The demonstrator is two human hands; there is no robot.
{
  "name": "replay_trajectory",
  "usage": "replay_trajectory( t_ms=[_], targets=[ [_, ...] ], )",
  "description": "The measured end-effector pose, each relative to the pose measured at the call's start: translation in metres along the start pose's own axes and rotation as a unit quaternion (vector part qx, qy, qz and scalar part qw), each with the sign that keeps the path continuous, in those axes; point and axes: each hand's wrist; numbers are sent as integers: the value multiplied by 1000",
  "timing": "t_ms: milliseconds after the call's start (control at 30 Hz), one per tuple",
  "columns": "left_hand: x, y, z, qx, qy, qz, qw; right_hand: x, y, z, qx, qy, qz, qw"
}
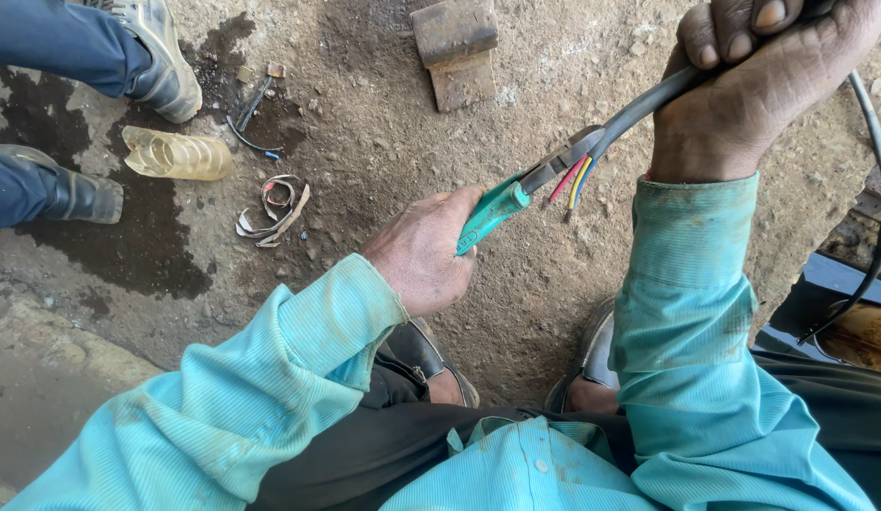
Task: The person sits on the ground holding a black electrical cable and uses pliers to cut and strip the outer insulation, exposing colored inner wires. They then strip the insulation from the ends of the individual colored wires one at a time with the pliers.
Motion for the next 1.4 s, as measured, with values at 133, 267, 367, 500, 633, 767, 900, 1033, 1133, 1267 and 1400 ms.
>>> replay_trajectory(
  t_ms=[133, 267, 367, 500, 633, 767, 900, 1033, 1133, 1267, 1400],
  targets=[
    [-1, 2, -2, 28, -5, 17, 999, 4, 0, -2, 1, -2, 15, 1000],
    [2, 3, -4, -5, -4, 19, 1000, 6, -2, -1, 4, -4, 28, 1000],
    [5, 4, -2, 3, -18, 31, 999, 2, -2, 0, -5, -4, 24, 1000],
    [4, 7, 3, -3, -9, 73, 997, -1, 2, -3, -18, -5, 6, 1000],
    [8, 11, 5, -46, -47, -49, 997, 3, 4, -6, -24, -21, 21, 999],
    [19, 13, 2, 29, -117, -49, 991, 13, 2, -3, -34, -39, 21, 998],
    [24, 16, 3, 6, -135, -32, 990, 19, -1, -5, -21, -39, 19, 999],
    [18, 17, 6, 18, -120, -7, 993, 17, 3, -3, -8, -28, 19, 999],
    [4, 15, 9, 67, -119, 81, 987, 14, 8, -1, -8, -25, 24, 999],
    [-7, 4, 4, 38, -55, 157, 985, 11, 8, 0, 2, -8, 10, 1000],
    [-9, -3, 4, -69, 75, -53, 993, 11, 5, 0, 6, -4, 9, 1000]
  ],
)
Point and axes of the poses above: each hand's wrist, its own z-axis towards the middle knuckle, its own x-axis out of the palm, y = z × x, and after that the axes turned 10 degrees about x, right-handed
